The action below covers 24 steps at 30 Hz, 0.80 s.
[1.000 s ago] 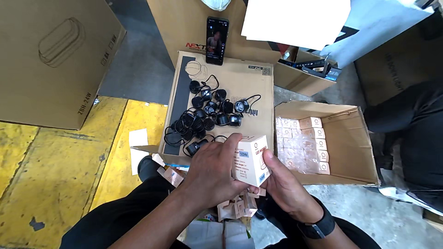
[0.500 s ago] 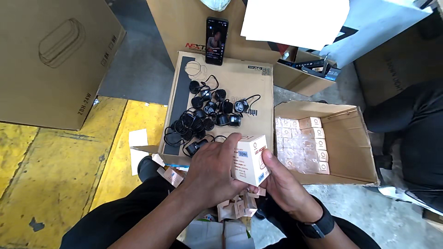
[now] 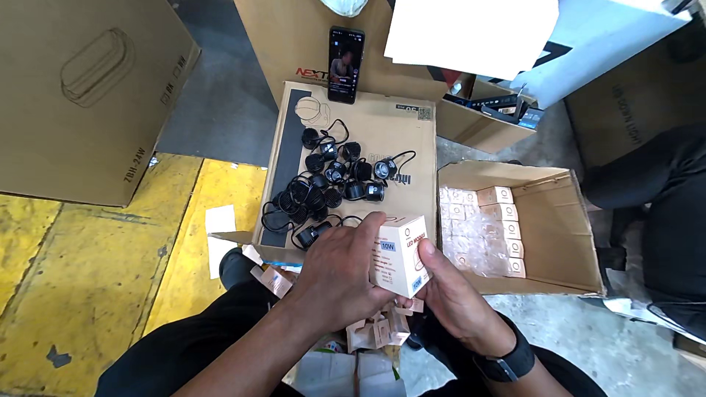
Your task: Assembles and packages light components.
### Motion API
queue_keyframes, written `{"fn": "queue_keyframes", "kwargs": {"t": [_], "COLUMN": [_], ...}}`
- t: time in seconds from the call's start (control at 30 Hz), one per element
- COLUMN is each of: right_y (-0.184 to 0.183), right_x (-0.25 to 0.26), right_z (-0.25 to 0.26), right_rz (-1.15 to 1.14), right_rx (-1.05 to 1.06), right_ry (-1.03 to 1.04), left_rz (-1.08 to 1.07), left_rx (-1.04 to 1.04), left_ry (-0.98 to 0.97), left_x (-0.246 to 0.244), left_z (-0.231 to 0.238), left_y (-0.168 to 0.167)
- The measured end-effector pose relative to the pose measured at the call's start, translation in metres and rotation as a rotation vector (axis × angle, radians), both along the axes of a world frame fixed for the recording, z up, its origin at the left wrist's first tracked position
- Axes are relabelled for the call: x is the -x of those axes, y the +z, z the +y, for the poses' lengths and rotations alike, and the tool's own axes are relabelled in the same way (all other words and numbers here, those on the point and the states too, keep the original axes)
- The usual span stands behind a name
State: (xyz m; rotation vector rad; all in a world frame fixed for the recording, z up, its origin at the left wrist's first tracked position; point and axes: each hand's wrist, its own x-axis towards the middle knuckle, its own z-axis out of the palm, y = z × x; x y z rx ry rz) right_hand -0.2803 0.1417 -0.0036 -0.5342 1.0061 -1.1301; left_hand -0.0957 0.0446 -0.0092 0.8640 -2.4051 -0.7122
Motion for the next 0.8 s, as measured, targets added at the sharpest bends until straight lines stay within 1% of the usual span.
{"fn": "queue_keyframes", "kwargs": {"t": [0.8], "right_y": [0.0007], "right_x": [-0.0018], "right_z": [0.0019], "right_rz": [0.029], "right_rx": [0.007], "right_ry": [-0.005], "left_rz": [0.019], "left_rx": [-0.021], "left_ry": [-0.029], "left_x": [-0.0004], "left_z": [0.0005], "left_y": [0.0007]}}
